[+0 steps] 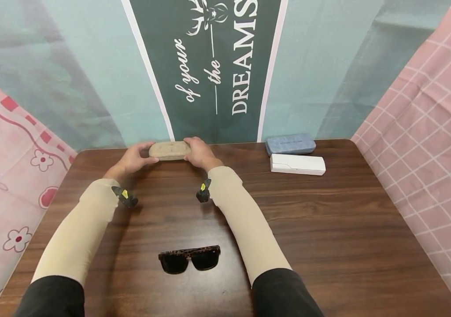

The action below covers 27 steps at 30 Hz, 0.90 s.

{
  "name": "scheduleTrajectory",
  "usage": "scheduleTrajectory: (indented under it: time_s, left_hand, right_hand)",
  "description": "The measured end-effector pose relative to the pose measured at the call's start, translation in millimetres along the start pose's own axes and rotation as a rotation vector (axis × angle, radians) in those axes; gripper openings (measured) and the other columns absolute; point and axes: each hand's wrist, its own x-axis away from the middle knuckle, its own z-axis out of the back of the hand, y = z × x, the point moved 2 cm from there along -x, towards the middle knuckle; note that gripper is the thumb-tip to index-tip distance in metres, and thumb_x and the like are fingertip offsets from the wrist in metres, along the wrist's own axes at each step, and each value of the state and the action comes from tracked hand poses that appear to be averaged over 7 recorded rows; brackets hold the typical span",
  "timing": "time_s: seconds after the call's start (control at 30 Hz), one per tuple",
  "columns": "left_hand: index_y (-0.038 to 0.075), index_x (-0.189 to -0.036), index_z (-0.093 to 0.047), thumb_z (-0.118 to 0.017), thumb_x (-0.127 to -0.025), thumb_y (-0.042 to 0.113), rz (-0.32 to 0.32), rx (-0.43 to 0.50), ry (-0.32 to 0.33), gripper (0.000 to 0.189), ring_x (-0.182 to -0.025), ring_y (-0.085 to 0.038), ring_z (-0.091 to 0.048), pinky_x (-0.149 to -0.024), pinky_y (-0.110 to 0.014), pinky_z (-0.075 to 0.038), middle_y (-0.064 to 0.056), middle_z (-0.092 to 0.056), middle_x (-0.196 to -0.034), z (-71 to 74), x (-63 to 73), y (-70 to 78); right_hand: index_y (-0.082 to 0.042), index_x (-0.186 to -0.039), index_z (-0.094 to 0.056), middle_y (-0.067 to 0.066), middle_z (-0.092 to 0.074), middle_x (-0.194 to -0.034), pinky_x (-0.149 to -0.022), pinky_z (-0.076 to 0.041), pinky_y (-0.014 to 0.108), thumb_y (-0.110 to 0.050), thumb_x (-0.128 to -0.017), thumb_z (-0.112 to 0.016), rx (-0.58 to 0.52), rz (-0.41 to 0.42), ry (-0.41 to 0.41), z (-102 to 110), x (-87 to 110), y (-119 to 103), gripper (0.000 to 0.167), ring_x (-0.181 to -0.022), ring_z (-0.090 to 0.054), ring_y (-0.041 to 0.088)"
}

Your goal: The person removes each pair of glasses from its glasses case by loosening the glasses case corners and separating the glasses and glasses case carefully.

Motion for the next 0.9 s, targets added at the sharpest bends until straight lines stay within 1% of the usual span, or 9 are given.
scheduleTrajectory:
  time_s: [0.13, 0.33, 0.4, 0.47, 0.57, 0.7, 0.8, 0.9]
  left_hand:
    - [-0.003, -0.153, -0.040, -0.074, -0.095, 0.016, 0.011, -0.008, -0.001, 0.069, -0.147, -0.038, -0.033, -0.120, -0.050, -0.024, -0.024, -0.041, -0.156, -1.1, 0.3, -3.7]
    - [-0.001, -0.153, -0.041, -0.074, -0.095, 0.017, 0.027, -0.031, -0.010, 0.069, -0.147, -0.036, -0.033, -0.120, -0.049, -0.025, -0.022, -0.041, -0.156, -5.8, 0.3, -11.1]
    - [0.000, -0.153, -0.041, -0.074, -0.095, 0.017, 0.028, -0.031, 0.002, 0.069, -0.147, -0.036, -0.034, -0.120, -0.049, -0.025, -0.022, -0.041, -0.156, -7.6, 0.8, -13.2]
    - [0.001, -0.154, -0.041, -0.074, -0.095, 0.017, 0.028, -0.006, 0.017, 0.069, -0.146, -0.037, -0.034, -0.120, -0.049, -0.026, -0.022, -0.041, -0.156, -9.4, 2.1, -14.7]
    - [0.002, -0.153, -0.043, -0.076, -0.094, 0.016, 0.036, 0.057, 0.040, 0.069, -0.145, -0.035, -0.037, -0.119, -0.048, -0.027, -0.021, -0.044, -0.155, -11.8, 4.8, -18.7]
    - [0.005, -0.151, -0.048, -0.079, -0.091, 0.014, 0.053, 0.125, 0.071, 0.069, -0.142, -0.033, -0.040, -0.119, -0.047, -0.028, -0.018, -0.049, -0.151, -13.0, 7.0, -24.1]
    - [0.005, -0.150, -0.048, -0.080, -0.090, 0.016, 0.048, 0.135, 0.079, 0.069, -0.142, -0.034, -0.040, -0.118, -0.047, -0.028, -0.019, -0.049, -0.151, -13.1, 5.6, -25.3]
    - [0.005, -0.151, -0.048, -0.080, -0.090, 0.016, 0.053, 0.133, 0.079, 0.069, -0.141, -0.035, -0.040, -0.118, -0.048, -0.029, -0.018, -0.048, -0.152, -12.1, 4.6, -25.8]
  right_hand:
    - [-0.005, -0.151, -0.047, 0.014, -0.049, -0.151, -0.116, -0.033, 0.034, -0.015, -0.095, -0.073, 0.002, -0.005, -0.009, -5.9, -0.5, 2.3, 0.063, -0.139, -0.045, 0.025]
    - [-0.008, -0.153, -0.044, 0.013, -0.047, -0.153, -0.116, -0.034, 0.036, -0.017, -0.097, -0.070, 0.018, -0.038, -0.025, -15.3, 2.5, 5.6, 0.063, -0.140, -0.044, 0.024]
    - [-0.009, -0.153, -0.044, 0.012, -0.046, -0.153, -0.116, -0.035, 0.036, -0.017, -0.097, -0.069, 0.030, -0.045, -0.022, -17.2, 3.4, 5.8, 0.062, -0.140, -0.045, 0.024]
    - [-0.009, -0.153, -0.043, 0.012, -0.046, -0.153, -0.116, -0.035, 0.036, -0.017, -0.097, -0.068, 0.033, -0.046, -0.013, -18.4, 4.1, 5.7, 0.062, -0.139, -0.045, 0.024]
    - [-0.009, -0.154, -0.043, 0.012, -0.045, -0.154, -0.116, -0.034, 0.037, -0.017, -0.098, -0.068, 0.027, -0.049, -0.012, -19.8, 4.5, 5.8, 0.062, -0.140, -0.044, 0.025]
    - [-0.010, -0.153, -0.045, 0.011, -0.046, -0.154, -0.117, -0.033, 0.037, -0.017, -0.096, -0.070, 0.007, -0.053, -0.008, -20.3, 3.5, 7.2, 0.063, -0.141, -0.044, 0.025]
    - [-0.011, -0.152, -0.048, 0.009, -0.049, -0.153, -0.116, -0.033, 0.036, -0.017, -0.095, -0.074, 0.010, -0.058, 0.007, -19.3, 1.6, 8.5, 0.063, -0.141, -0.044, 0.024]
    - [-0.011, -0.151, -0.048, 0.009, -0.049, -0.153, -0.117, -0.033, 0.036, -0.018, -0.094, -0.075, 0.013, -0.055, 0.004, -18.5, 0.3, 8.4, 0.064, -0.141, -0.044, 0.024]
